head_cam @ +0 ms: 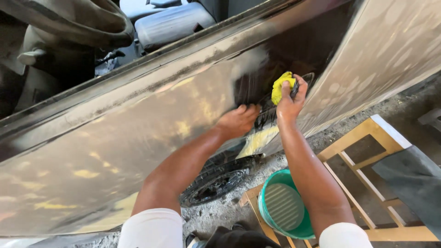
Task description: The person sands the surface of a car door using a sanding block and a yellow sponge, focusing on the lower panel and the area around the door handle. They then dip the sponge into a green bucket of water and wipe the sanded area.
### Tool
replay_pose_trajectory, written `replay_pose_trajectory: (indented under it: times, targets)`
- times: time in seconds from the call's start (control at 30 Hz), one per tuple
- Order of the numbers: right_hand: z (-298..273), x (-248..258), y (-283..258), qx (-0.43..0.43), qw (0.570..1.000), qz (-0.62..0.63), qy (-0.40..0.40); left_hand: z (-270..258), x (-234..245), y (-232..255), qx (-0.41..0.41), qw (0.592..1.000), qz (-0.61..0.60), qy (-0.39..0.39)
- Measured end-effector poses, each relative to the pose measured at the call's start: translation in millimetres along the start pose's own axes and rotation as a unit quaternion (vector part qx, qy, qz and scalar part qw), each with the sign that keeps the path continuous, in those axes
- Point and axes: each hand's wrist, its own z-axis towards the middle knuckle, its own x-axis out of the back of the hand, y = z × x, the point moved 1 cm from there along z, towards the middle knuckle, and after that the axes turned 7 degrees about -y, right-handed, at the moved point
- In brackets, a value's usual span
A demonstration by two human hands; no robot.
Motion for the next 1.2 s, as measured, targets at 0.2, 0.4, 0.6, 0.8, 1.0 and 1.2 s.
replay_pose_trajectory:
  times: [0.2,0.4,0.6,0.8,1.0,1.2]
  targets:
    - [-6,-13,-18,-0.044,0.997,0.066,0.015,34,82,-105,0.249,0.961,-0.036,0.119]
    - [-7,-21,-16,0.041,0.999,0.014,0.011,-42,12,5,0.018,1.000,-0.011,-0.022]
    - [-22,-40,-7,0.054,0.998,0.032,0.016,-21,90,-102,0.208,0.975,0.028,0.075]
    - [-81,-60,-18,0.014,0.998,0.063,-0.014,-80,48,-7,0.100,0.994,0.018,-0.026]
    - [-102,-63,-12,0.115,0.990,-0.058,-0.048,-70,79,-74,0.075,0.993,0.080,0.043]
    - [-100,-61,-13,0.092,0.990,-0.104,-0.027,-76,75,-44,0.226,0.971,0.027,0.075]
